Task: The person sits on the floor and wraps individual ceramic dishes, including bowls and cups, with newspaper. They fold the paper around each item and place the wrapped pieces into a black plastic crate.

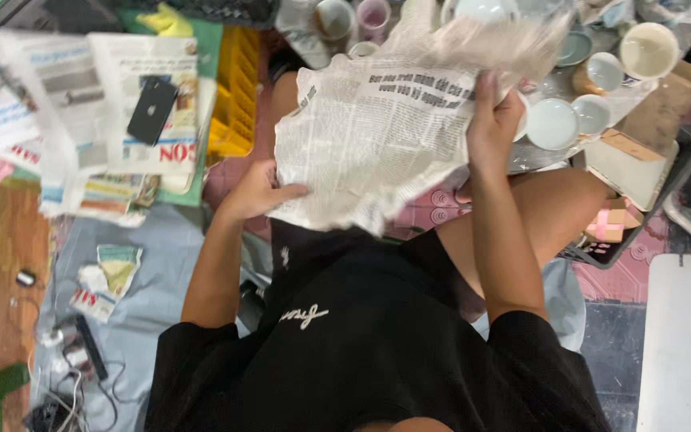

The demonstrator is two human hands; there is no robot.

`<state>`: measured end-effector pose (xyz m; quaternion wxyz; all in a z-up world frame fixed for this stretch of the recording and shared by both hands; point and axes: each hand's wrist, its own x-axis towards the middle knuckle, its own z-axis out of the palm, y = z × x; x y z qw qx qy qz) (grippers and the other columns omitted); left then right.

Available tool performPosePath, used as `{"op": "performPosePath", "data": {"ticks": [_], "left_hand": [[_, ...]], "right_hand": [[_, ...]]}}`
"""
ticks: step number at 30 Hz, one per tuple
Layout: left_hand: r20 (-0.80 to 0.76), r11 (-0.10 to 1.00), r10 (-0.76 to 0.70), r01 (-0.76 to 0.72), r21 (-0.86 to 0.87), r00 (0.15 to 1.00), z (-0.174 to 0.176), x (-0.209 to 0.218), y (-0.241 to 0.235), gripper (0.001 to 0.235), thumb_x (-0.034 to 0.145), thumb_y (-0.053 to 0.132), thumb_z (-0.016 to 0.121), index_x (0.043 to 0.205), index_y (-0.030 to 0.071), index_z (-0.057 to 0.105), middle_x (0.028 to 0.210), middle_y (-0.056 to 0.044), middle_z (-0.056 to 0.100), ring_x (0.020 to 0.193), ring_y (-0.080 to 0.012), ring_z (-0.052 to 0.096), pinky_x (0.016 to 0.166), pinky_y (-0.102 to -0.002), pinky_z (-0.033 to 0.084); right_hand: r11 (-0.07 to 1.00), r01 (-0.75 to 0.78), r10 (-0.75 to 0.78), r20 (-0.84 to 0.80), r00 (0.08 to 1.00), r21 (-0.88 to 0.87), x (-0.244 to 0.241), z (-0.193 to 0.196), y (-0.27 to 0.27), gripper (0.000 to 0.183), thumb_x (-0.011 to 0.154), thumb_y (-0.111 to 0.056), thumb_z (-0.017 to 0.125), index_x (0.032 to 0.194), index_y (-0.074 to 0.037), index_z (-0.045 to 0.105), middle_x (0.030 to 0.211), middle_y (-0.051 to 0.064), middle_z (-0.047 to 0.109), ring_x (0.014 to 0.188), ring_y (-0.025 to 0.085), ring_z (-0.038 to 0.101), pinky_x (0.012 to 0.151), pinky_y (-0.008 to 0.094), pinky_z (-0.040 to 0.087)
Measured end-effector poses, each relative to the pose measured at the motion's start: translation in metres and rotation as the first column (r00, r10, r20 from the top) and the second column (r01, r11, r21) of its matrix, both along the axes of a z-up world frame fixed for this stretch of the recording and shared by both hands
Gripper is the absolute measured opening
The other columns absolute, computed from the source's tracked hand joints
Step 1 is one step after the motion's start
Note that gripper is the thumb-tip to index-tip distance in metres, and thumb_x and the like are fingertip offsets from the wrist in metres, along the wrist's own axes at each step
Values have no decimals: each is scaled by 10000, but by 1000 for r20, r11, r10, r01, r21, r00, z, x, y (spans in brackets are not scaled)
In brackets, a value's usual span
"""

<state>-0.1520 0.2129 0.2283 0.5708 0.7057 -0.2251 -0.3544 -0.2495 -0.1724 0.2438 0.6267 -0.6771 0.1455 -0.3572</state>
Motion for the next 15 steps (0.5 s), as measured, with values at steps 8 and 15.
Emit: {"op": "performPosePath", "data": {"ticks": [8,15], "left_hand": [[965,975,45,-220,14,257,42,-56,-22,757,888,388,953,1462,164,514,1461,-32,556,1381,-243,521,1200,-435,394],[879,923,-286,-136,359,381,-3,-55,-64,759,828,377,780,1480,85,522,1540,-159,461,1432,-363,440,1112,-673,257]], "right_hand": [[933,-351,335,-157,929,-81,28,-76,57,193,1100,-153,582,1144,2,689,920,-27,642,827,62,541,719,246,453],[715,-478,540,30,841,510,4,-91,80,663,1058,-358,646,1595,-104,353,1337,73,533,1047,165,524,872,300,474]]}}
